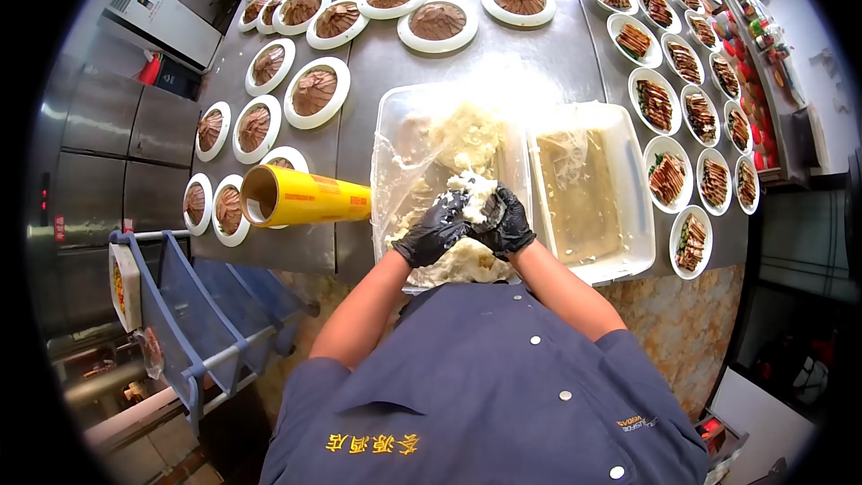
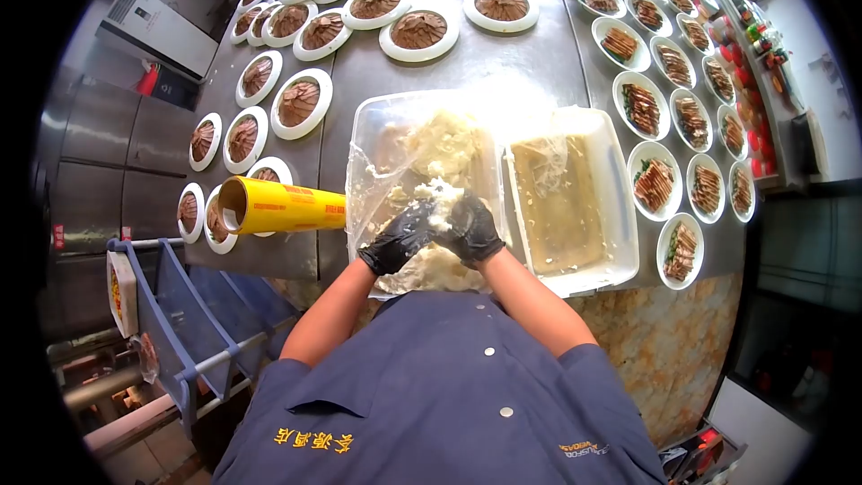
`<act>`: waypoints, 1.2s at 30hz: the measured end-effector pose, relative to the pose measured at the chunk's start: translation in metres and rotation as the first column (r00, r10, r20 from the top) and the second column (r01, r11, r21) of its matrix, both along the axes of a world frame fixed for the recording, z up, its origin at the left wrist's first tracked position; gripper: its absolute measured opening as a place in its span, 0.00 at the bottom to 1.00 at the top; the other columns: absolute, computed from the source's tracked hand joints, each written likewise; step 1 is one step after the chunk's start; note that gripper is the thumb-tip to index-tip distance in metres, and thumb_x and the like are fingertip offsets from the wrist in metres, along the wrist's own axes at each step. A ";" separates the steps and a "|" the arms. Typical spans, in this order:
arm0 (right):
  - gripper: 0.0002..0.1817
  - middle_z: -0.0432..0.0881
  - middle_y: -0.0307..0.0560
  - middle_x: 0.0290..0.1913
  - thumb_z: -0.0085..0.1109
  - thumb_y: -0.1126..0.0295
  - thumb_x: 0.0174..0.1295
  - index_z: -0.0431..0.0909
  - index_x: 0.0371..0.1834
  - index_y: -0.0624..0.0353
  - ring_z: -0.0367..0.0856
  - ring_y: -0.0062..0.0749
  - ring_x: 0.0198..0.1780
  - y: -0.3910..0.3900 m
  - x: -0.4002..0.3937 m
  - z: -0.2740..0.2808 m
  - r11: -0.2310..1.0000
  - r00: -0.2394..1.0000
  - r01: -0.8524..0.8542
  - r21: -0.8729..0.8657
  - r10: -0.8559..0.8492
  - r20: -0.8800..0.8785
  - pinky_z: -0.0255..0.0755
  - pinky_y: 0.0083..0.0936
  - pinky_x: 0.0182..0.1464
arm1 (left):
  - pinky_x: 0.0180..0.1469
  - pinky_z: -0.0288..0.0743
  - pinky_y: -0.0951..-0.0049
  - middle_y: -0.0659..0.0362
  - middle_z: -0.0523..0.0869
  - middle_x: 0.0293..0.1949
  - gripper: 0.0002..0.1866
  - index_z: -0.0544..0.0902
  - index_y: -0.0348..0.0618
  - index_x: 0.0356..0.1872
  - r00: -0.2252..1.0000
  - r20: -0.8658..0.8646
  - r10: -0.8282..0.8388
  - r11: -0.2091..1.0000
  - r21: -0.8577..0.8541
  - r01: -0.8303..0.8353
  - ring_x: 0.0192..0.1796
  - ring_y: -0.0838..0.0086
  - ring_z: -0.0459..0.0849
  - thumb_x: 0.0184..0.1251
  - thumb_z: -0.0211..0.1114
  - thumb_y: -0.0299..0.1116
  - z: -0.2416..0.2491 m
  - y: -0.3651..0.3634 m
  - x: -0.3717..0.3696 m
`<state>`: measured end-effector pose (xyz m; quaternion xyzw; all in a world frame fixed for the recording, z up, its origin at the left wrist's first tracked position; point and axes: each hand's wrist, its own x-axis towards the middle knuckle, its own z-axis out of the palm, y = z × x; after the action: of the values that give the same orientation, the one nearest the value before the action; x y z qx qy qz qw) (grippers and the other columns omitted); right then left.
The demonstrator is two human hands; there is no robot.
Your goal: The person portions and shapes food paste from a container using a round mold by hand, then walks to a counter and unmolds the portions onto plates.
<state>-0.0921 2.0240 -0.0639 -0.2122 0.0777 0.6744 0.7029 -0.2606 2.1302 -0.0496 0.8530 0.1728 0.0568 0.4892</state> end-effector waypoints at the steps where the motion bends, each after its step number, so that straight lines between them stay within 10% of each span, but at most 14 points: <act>1: 0.29 0.82 0.48 0.59 0.48 0.48 0.76 0.70 0.72 0.54 0.80 0.41 0.60 -0.005 -0.001 -0.012 0.999 0.999 -0.027 -0.024 0.026 -0.037 0.74 0.50 0.65 | 0.76 0.63 0.55 0.45 0.75 0.70 0.20 0.79 0.40 0.65 1.000 -0.010 -0.029 0.999 0.032 0.029 0.72 0.54 0.72 0.76 0.60 0.34 0.012 0.004 -0.001; 7: 0.20 0.84 0.45 0.55 0.47 0.71 0.77 0.71 0.70 0.57 0.83 0.30 0.56 -0.014 -0.001 -0.027 0.999 0.662 -0.039 0.017 0.013 0.749 0.81 0.34 0.59 | 0.50 0.81 0.68 0.48 0.91 0.42 0.09 0.87 0.34 0.47 0.972 0.155 0.174 0.961 -0.244 -0.133 0.42 0.65 0.89 0.68 0.64 0.22 0.071 0.025 0.006; 8: 0.20 0.84 0.46 0.57 0.47 0.71 0.77 0.71 0.70 0.58 0.83 0.30 0.57 -0.013 0.001 -0.022 0.999 0.848 -0.038 0.026 0.018 0.529 0.81 0.34 0.60 | 0.51 0.81 0.69 0.50 0.91 0.43 0.10 0.87 0.33 0.48 0.954 0.173 0.245 0.931 -0.317 -0.181 0.44 0.67 0.89 0.69 0.63 0.22 0.052 0.027 0.003; 11: 0.20 0.83 0.50 0.60 0.49 0.71 0.76 0.73 0.68 0.61 0.82 0.32 0.59 -0.009 0.001 -0.051 0.995 0.695 -0.073 0.063 0.006 0.719 0.80 0.35 0.60 | 0.59 0.78 0.69 0.52 0.90 0.50 0.12 0.86 0.32 0.52 0.881 0.156 0.446 0.875 -0.283 -0.393 0.53 0.70 0.87 0.73 0.61 0.26 0.030 0.033 0.001; 13: 0.20 0.82 0.51 0.62 0.51 0.70 0.75 0.74 0.68 0.61 0.82 0.35 0.60 -0.007 0.005 -0.028 0.995 0.944 -0.085 0.059 0.061 0.323 0.78 0.37 0.63 | 0.63 0.76 0.69 0.53 0.88 0.54 0.14 0.85 0.33 0.54 0.894 0.066 0.442 0.776 -0.529 -0.344 0.56 0.70 0.85 0.75 0.59 0.29 0.005 0.039 0.006; 16: 0.21 0.81 0.51 0.64 0.52 0.71 0.73 0.74 0.68 0.61 0.81 0.36 0.61 -0.003 0.007 0.007 0.995 0.968 -0.098 -0.024 0.089 -0.234 0.77 0.38 0.65 | 0.71 0.69 0.65 0.53 0.81 0.66 0.30 0.75 0.35 0.70 0.935 0.045 0.352 0.566 -0.806 -0.174 0.67 0.67 0.79 0.72 0.65 0.42 -0.023 0.039 0.006; 19: 0.22 0.79 0.49 0.65 0.49 0.61 0.76 0.72 0.69 0.60 0.79 0.37 0.64 0.001 -0.004 0.004 0.993 0.986 -0.110 0.052 0.102 0.133 0.77 0.38 0.65 | 0.76 0.64 0.61 0.50 0.74 0.73 0.43 0.63 0.33 0.76 0.863 0.416 0.286 0.818 -0.575 0.006 0.73 0.64 0.74 0.67 0.68 0.49 -0.037 0.015 0.017; 21: 0.22 0.81 0.47 0.61 0.49 0.56 0.77 0.74 0.66 0.57 0.81 0.36 0.60 0.005 -0.010 0.010 0.993 0.993 -0.119 0.009 0.119 -0.003 0.78 0.36 0.63 | 0.77 0.63 0.61 0.49 0.75 0.72 0.36 0.67 0.32 0.73 0.809 0.506 0.300 0.844 -0.536 0.022 0.73 0.62 0.73 0.71 0.63 0.46 -0.033 0.010 0.028; 26: 0.22 0.86 0.41 0.45 0.46 0.44 0.77 0.81 0.54 0.47 0.85 0.31 0.45 0.010 -0.020 -0.027 0.993 0.983 -0.121 -0.016 0.118 -0.141 0.82 0.34 0.48 | 0.74 0.66 0.60 0.44 0.83 0.64 0.22 0.80 0.34 0.63 0.889 0.365 0.277 0.925 -0.352 -0.143 0.69 0.55 0.78 0.76 0.50 0.35 0.013 -0.003 0.048; 28: 0.22 0.85 0.39 0.45 0.46 0.44 0.77 0.82 0.53 0.47 0.85 0.29 0.45 0.011 -0.022 -0.023 0.951 0.985 -0.146 -0.271 0.166 0.050 0.83 0.33 0.45 | 0.73 0.66 0.58 0.43 0.84 0.61 0.22 0.81 0.33 0.62 0.902 0.372 0.217 0.974 -0.143 -0.175 0.68 0.53 0.79 0.76 0.50 0.34 0.018 -0.005 0.050; 33: 0.20 0.85 0.41 0.45 0.50 0.48 0.76 0.79 0.56 0.50 0.85 0.31 0.42 0.011 -0.019 -0.008 0.972 0.996 -0.059 -0.228 0.071 0.046 0.84 0.30 0.44 | 0.80 0.57 0.61 0.43 0.69 0.76 0.28 0.64 0.32 0.77 0.918 0.395 0.048 0.995 0.061 -0.078 0.78 0.57 0.67 0.79 0.48 0.30 0.009 0.029 0.042; 36: 0.20 0.84 0.41 0.44 0.48 0.47 0.76 0.79 0.53 0.50 0.84 0.30 0.41 0.004 -0.008 -0.015 0.995 0.998 -0.044 -0.085 0.039 -0.057 0.84 0.31 0.45 | 0.81 0.52 0.62 0.44 0.65 0.78 0.34 0.61 0.32 0.78 0.908 0.182 0.378 0.845 -0.470 -0.257 0.81 0.58 0.61 0.77 0.62 0.36 0.023 0.017 0.027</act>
<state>-0.0996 2.0276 -0.0792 -0.2253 0.1216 0.6904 0.6766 -0.2331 2.1471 -0.0267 0.6653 0.2534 0.2121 0.6694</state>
